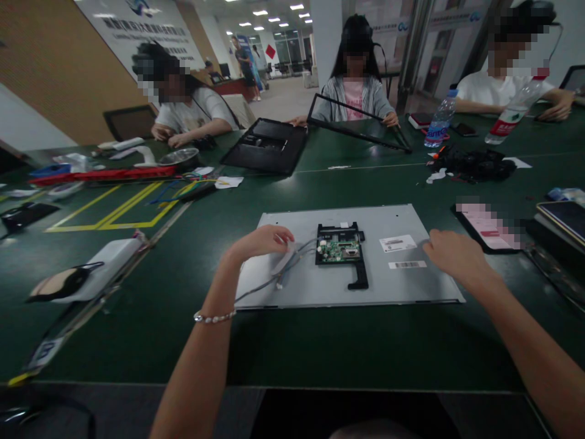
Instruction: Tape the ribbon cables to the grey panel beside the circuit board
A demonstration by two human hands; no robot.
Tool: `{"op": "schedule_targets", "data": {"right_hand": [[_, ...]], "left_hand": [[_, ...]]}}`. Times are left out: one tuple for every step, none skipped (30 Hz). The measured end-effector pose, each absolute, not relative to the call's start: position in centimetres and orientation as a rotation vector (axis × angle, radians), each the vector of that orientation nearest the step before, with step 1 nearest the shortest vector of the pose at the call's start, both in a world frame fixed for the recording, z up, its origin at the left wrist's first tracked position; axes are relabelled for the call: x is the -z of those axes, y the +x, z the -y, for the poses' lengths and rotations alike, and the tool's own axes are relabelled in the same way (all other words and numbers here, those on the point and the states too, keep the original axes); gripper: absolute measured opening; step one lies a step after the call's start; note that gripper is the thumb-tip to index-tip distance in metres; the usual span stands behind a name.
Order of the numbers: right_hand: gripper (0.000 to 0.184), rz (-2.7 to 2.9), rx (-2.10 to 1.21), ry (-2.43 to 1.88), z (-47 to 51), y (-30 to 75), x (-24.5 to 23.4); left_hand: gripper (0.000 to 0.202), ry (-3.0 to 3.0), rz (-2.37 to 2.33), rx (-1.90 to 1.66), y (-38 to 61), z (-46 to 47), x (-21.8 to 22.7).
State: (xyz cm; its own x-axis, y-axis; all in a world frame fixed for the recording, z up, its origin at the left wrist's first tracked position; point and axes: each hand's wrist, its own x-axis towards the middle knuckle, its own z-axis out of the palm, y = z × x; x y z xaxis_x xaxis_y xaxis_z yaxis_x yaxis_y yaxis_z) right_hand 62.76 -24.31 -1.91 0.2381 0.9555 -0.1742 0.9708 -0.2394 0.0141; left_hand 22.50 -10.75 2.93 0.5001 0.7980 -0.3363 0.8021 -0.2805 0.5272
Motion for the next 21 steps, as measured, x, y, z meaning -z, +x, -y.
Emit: {"op": "schedule_targets", "data": {"right_hand": [[0.033,-1.859,0.194,2.376,24.3,62.8,1.9],[0.034,-1.859,0.191,2.376,24.3,62.8,1.9],[0.034,-1.860,0.187,2.375,24.3,62.8,1.9],[0.034,-1.862,0.184,2.373,24.3,62.8,1.9],[0.035,-1.864,0.183,2.371,24.4,62.7,1.9],[0.035,-1.868,0.183,2.370,24.4,62.7,1.9],[0.035,-1.871,0.182,2.370,24.4,62.7,1.8],[0.034,-1.876,0.181,2.370,24.4,62.6,1.8],[0.033,-1.881,0.177,2.371,24.4,62.6,1.8],[0.033,-1.882,0.171,2.371,24.4,62.6,1.8],[0.032,-1.883,0.167,2.371,24.4,62.6,1.8],[0.032,-1.884,0.166,2.370,24.4,62.6,1.8],[0.033,-1.886,0.169,2.368,24.4,62.7,1.8],[0.033,-1.886,0.171,2.365,24.4,62.7,1.9],[0.034,-1.882,0.169,2.362,24.4,62.7,1.9],[0.035,-1.880,0.165,2.358,24.4,62.8,2.0],[0.035,-1.874,0.158,2.353,24.4,62.8,2.0],[0.035,-1.866,0.148,2.350,24.3,62.8,2.1],[0.035,-1.858,0.138,2.347,24.3,62.8,2.1],[0.035,-1.855,0.132,2.345,24.3,62.8,2.2],[0.034,-1.858,0.129,2.342,24.3,62.8,2.2]], "left_hand": [[0.035,2.081,-1.289,0.033,22.6,10.7,-2.7],[0.031,2.073,-1.274,0.050,22.6,10.7,-2.6],[0.027,2.067,-1.263,0.054,22.6,10.7,-2.6],[0.025,2.059,-1.261,0.042,22.6,10.7,-2.7],[0.023,2.045,-1.270,0.017,22.5,10.8,-2.9],[0.023,2.021,-1.289,-0.014,22.4,10.9,-3.2],[0.024,1.988,-1.314,-0.043,22.3,11.0,-3.5],[0.025,1.948,-1.342,-0.066,22.2,11.1,-3.7],[0.027,1.901,-1.375,-0.077,22.1,11.2,-4.0],[0.029,1.851,-1.408,-0.078,22.1,11.4,-4.2],[0.031,1.801,-1.437,-0.075,22.1,11.5,-4.3],[0.032,1.752,-1.462,-0.074,22.0,11.6,-4.5],[0.032,1.703,-1.478,-0.081,22.0,11.7,-4.5],[0.033,1.661,-1.483,-0.099,21.9,11.7,-4.6],[0.034,1.630,-1.474,-0.128,21.7,11.7,-4.6],[0.035,1.611,-1.454,-0.163,21.5,11.6,-4.7],[0.036,1.601,-1.430,-0.195,21.3,11.6,-4.7],[0.038,1.597,-1.405,-0.219,21.1,11.6,-4.8],[0.039,1.597,-1.382,-0.234,20.9,11.5,-4.8],[0.041,1.599,-1.368,-0.237,20.8,11.5,-4.9],[0.041,1.602,-1.362,-0.229,20.9,11.6,-5.0]]}}
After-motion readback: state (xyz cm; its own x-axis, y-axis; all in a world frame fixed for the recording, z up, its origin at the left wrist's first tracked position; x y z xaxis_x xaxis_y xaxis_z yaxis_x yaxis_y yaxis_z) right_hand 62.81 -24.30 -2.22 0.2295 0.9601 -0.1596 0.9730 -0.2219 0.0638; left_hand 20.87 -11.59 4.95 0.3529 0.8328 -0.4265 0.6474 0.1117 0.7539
